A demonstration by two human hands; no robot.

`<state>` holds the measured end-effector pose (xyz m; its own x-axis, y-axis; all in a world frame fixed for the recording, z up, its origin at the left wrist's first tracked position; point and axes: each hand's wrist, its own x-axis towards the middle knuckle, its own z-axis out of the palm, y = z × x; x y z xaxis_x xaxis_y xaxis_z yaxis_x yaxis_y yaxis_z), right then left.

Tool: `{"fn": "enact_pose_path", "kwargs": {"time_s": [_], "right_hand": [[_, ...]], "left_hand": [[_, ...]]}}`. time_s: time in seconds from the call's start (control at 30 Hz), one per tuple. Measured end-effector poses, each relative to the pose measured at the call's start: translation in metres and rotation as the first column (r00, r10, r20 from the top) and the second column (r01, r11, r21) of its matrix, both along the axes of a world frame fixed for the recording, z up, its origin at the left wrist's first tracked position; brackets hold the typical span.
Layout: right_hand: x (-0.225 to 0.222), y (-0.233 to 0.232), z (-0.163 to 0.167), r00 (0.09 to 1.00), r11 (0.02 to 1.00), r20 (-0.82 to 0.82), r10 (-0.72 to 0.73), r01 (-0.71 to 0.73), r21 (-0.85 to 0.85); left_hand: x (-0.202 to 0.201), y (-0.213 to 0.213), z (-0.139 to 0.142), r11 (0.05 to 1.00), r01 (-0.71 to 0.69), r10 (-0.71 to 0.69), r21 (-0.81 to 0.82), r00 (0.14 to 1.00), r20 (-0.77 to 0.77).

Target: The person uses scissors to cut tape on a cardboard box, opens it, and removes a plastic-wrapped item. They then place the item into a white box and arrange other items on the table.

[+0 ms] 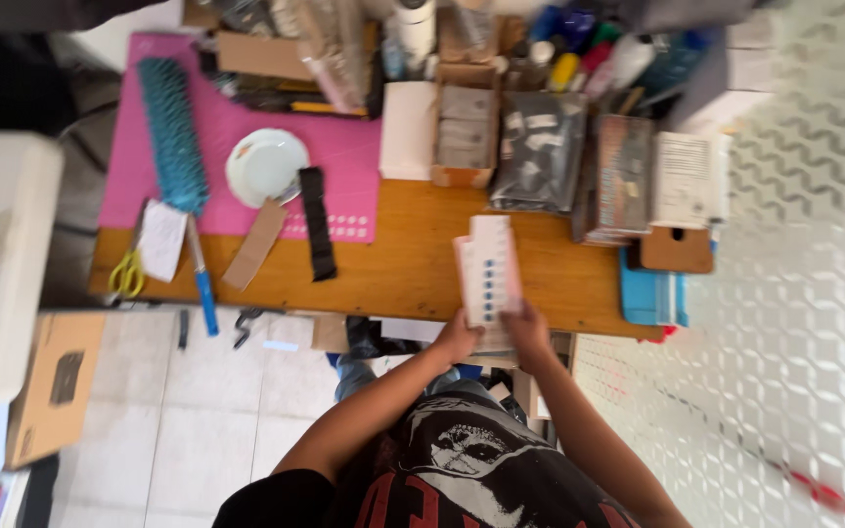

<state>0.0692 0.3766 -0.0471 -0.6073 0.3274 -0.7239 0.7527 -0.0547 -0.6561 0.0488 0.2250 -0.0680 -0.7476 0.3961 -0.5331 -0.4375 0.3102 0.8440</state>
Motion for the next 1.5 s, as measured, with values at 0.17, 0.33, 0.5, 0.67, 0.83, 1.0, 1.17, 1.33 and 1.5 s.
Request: {"fn": "enact_pose_path", "kwargs": {"time_s": [0.17, 0.33, 0.5, 0.67, 0.83, 1.0, 1.17, 1.33, 1.5], "right_hand": [[0.035, 0.016, -0.006, 0.848, 0.787, -0.132, -0.514, 0.405, -0.466], [0.019, -0.022, -0.025, 0.71, 0.397, 0.279, -0.647, 0.626, -0.671], [-0.011, -0.03, -0.012, 0.705, 0.403, 0.358, -0.612, 0.668, -0.626], [0.019, -0.049, 0.016, 0.899, 0.79, 0.337, -0.279, 0.415, -0.452], [0.077, -0.102, 0.012, 0.859, 0.806, 0.312, -0.406, 0.497, -0.322], [0.159, -0.14, -0.007, 0.806, 0.722, 0.442, -0.394, 0.569, -0.394], [0.195, -0.177, -0.007, 0.879, 0.96, 0.43, -0.206, 0.267, -0.087], [0.18, -0.206, 0.016, 0.913, 0.998, 0.407, -0.037, 0.051, -0.023], [0.169, -0.241, 0.003, 0.917, 0.998, 0.396, 0.052, -0.063, 0.013]], "left_hand": [[0.007, -0.035, -0.002, 0.984, 0.055, -0.056, -0.167, 0.998, -0.002], [0.007, -0.107, -0.008, 0.984, -0.068, 0.045, -0.164, 0.99, -0.136], [-0.024, -0.199, 0.014, 0.791, -0.393, 0.147, -0.469, 0.866, -0.478], [-0.115, -0.283, 0.07, 0.508, -0.537, 0.174, -0.673, 0.83, -0.53], [-0.155, -0.302, 0.1, 0.508, -0.308, 0.176, -0.804, 0.951, -0.253], [-0.137, -0.287, 0.056, 0.473, -0.313, -0.235, -0.823, 0.855, -0.461], [-0.132, -0.347, 0.031, 0.55, -0.112, -0.626, -0.827, 0.6, -0.498], [-0.088, -0.416, 0.036, 0.533, 0.106, -0.768, -0.84, 0.476, -0.428], [-0.096, -0.433, 0.04, 0.647, -0.068, -0.696, -0.76, 0.356, -0.624]]}}
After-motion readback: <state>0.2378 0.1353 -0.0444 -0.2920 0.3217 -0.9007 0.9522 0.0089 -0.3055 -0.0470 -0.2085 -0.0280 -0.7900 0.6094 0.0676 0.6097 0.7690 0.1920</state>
